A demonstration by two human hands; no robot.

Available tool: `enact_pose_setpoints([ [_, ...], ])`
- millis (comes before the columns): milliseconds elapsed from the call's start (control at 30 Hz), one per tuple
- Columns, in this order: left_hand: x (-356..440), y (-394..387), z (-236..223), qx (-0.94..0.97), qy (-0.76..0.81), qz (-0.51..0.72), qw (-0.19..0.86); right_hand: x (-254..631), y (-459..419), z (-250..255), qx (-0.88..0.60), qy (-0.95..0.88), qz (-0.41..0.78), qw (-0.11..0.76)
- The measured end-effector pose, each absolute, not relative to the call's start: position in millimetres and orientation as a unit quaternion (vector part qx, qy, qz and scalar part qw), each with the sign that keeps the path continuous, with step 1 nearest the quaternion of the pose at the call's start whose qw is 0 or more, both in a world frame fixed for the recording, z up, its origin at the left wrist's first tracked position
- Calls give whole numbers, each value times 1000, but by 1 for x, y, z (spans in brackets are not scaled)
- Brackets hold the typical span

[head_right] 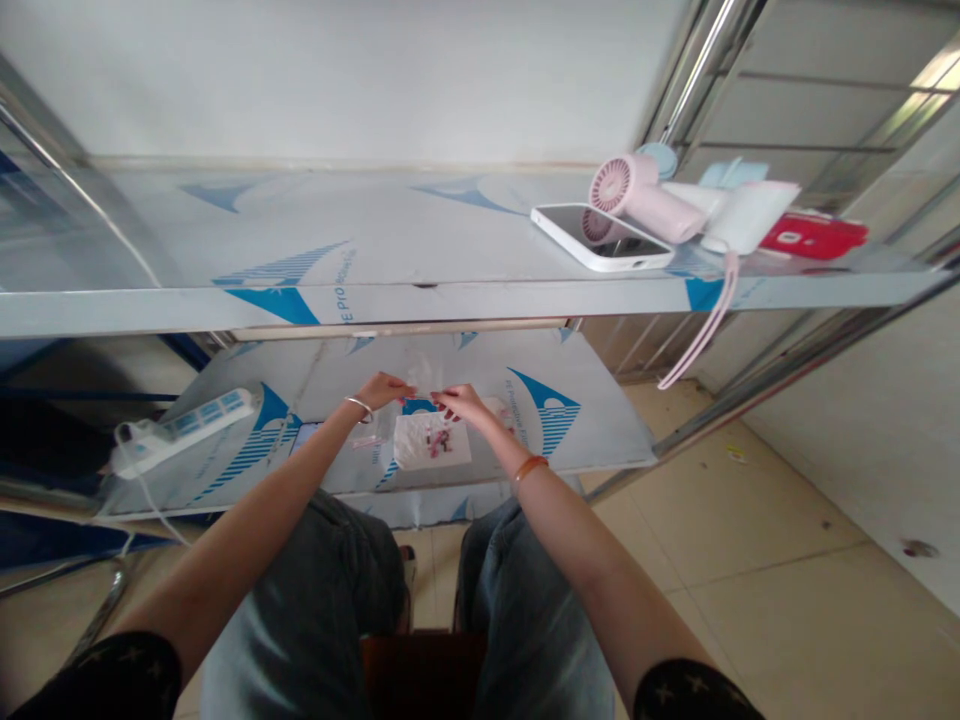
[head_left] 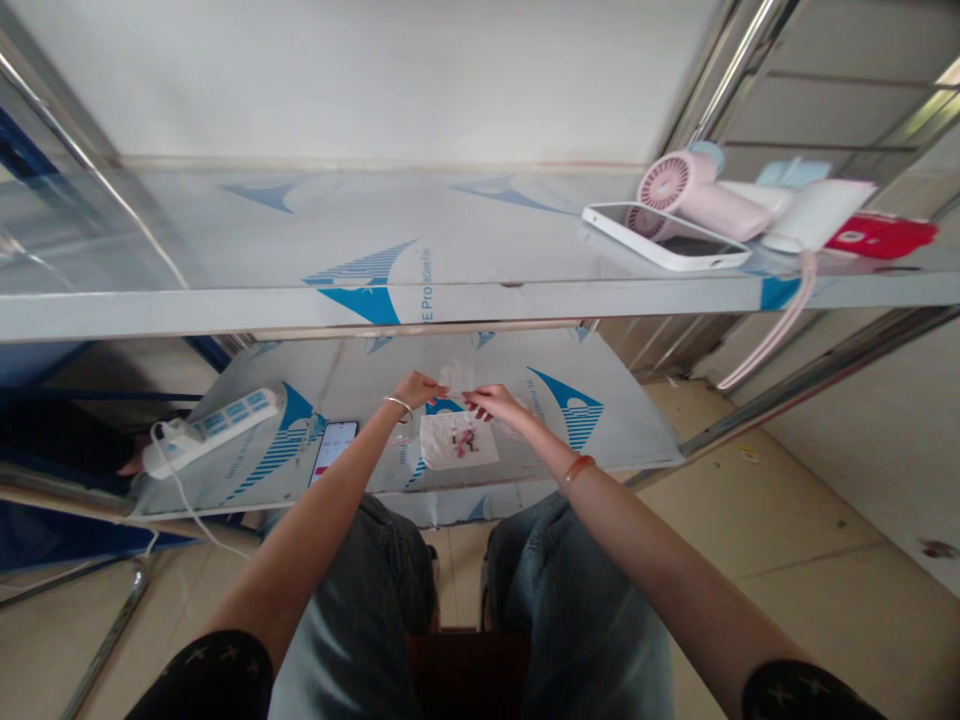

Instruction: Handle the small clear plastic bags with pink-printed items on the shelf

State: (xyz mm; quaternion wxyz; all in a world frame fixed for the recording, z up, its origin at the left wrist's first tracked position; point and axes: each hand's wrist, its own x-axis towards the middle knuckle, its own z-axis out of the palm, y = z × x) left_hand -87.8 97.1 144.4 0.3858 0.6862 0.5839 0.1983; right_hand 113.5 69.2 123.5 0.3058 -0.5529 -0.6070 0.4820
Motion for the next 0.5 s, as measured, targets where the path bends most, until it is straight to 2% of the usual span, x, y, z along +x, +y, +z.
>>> enact_pose_setpoints([
  [200, -119, 101, 142, 604, 639, 203, 430, 82, 70, 114, -571, -632, 465, 242],
  [400, -157, 102, 124, 536, 726, 132, 410, 38, 65, 96, -536, -759, 317, 191],
  [500, -173, 104, 108, 521, 752, 79, 397, 20, 56, 96, -488, -819, 275, 124],
])
